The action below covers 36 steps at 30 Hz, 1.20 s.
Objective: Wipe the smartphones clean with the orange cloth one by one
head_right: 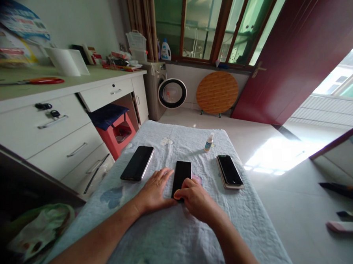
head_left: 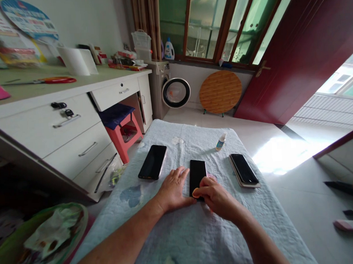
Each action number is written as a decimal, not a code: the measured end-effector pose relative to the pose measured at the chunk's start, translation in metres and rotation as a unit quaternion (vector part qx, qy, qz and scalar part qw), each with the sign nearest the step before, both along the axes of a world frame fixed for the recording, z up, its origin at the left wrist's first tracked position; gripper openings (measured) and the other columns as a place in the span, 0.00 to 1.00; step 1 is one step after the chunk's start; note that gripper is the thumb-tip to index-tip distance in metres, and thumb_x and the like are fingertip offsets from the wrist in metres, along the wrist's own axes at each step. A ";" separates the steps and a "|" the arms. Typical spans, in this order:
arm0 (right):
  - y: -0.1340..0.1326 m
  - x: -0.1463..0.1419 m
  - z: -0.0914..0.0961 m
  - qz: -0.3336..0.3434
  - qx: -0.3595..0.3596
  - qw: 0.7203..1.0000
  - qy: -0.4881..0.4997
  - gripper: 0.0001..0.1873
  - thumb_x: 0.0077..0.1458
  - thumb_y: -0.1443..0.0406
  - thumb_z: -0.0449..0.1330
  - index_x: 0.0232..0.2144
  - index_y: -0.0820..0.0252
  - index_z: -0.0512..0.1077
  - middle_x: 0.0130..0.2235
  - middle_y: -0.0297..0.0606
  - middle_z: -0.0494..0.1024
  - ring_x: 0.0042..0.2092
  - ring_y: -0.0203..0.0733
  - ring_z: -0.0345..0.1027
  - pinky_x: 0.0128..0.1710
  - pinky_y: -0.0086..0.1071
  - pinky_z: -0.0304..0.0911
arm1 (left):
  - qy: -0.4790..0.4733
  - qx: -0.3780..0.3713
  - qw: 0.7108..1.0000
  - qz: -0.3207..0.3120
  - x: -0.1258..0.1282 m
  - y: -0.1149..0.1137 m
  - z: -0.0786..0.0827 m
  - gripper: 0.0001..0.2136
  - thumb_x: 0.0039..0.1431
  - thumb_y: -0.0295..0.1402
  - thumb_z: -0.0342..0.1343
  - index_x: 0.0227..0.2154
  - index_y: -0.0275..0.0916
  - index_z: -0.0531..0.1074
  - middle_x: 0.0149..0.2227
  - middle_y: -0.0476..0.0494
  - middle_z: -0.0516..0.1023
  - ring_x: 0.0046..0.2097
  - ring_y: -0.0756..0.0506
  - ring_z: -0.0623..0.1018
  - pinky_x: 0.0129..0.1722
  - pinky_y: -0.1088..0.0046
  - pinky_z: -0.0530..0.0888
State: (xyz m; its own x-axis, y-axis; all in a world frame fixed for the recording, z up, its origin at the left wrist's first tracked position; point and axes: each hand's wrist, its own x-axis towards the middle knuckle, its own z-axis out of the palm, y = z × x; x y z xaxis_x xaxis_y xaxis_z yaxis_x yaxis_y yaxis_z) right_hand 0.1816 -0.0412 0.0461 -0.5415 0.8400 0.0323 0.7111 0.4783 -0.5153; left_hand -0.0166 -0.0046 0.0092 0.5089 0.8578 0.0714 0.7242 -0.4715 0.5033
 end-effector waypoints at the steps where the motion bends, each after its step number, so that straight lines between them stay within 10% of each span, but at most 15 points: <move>1: 0.001 0.002 -0.002 -0.006 0.001 1.000 0.005 0.20 0.55 0.76 0.50 0.37 0.51 0.78 0.35 0.35 0.67 0.40 0.37 0.61 0.45 0.31 0.56 | 0.003 0.001 1.000 0.000 0.000 0.000 0.000 0.44 0.40 0.50 0.63 0.59 0.40 0.55 0.61 0.33 0.58 0.61 0.31 0.61 0.59 0.54 0.59; 13: 0.018 0.014 -0.024 -0.159 0.070 0.985 -0.005 0.19 0.56 0.74 0.50 0.43 0.53 0.75 0.38 0.38 0.69 0.41 0.39 0.63 0.43 0.29 0.59 | 0.029 0.011 0.999 -0.010 0.000 -0.001 0.001 0.40 0.42 0.51 0.62 0.58 0.40 0.61 0.61 0.36 0.60 0.60 0.33 0.62 0.59 0.55 0.59; 20: 0.021 0.026 -0.023 -0.246 0.083 0.965 -0.027 0.12 0.56 0.70 0.50 0.30 0.58 0.74 0.36 0.39 0.72 0.41 0.41 0.64 0.42 0.30 0.57 | 0.039 0.015 0.999 -0.020 0.000 -0.001 0.001 0.40 0.43 0.52 0.62 0.58 0.38 0.61 0.62 0.35 0.59 0.60 0.33 0.62 0.60 0.56 0.58; 36: 0.019 0.020 -0.020 -0.311 -0.102 0.944 0.036 0.13 0.51 0.61 0.53 0.31 0.60 0.76 0.25 0.36 0.76 0.27 0.37 0.67 0.26 0.27 0.52 | -0.002 0.026 0.999 -0.046 0.003 -0.002 0.010 0.34 0.44 0.43 0.65 0.55 0.38 0.64 0.57 0.38 0.67 0.55 0.35 0.67 0.57 0.57 0.63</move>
State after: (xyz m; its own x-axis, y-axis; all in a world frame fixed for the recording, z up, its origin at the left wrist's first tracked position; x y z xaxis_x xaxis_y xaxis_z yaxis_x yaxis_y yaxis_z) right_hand 0.2018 -0.0219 0.0258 0.0566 0.9875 -0.1472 0.7816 -0.1355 -0.6089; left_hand -0.0139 -0.0064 0.0188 0.5846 0.8028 0.1169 0.6751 -0.5613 0.4788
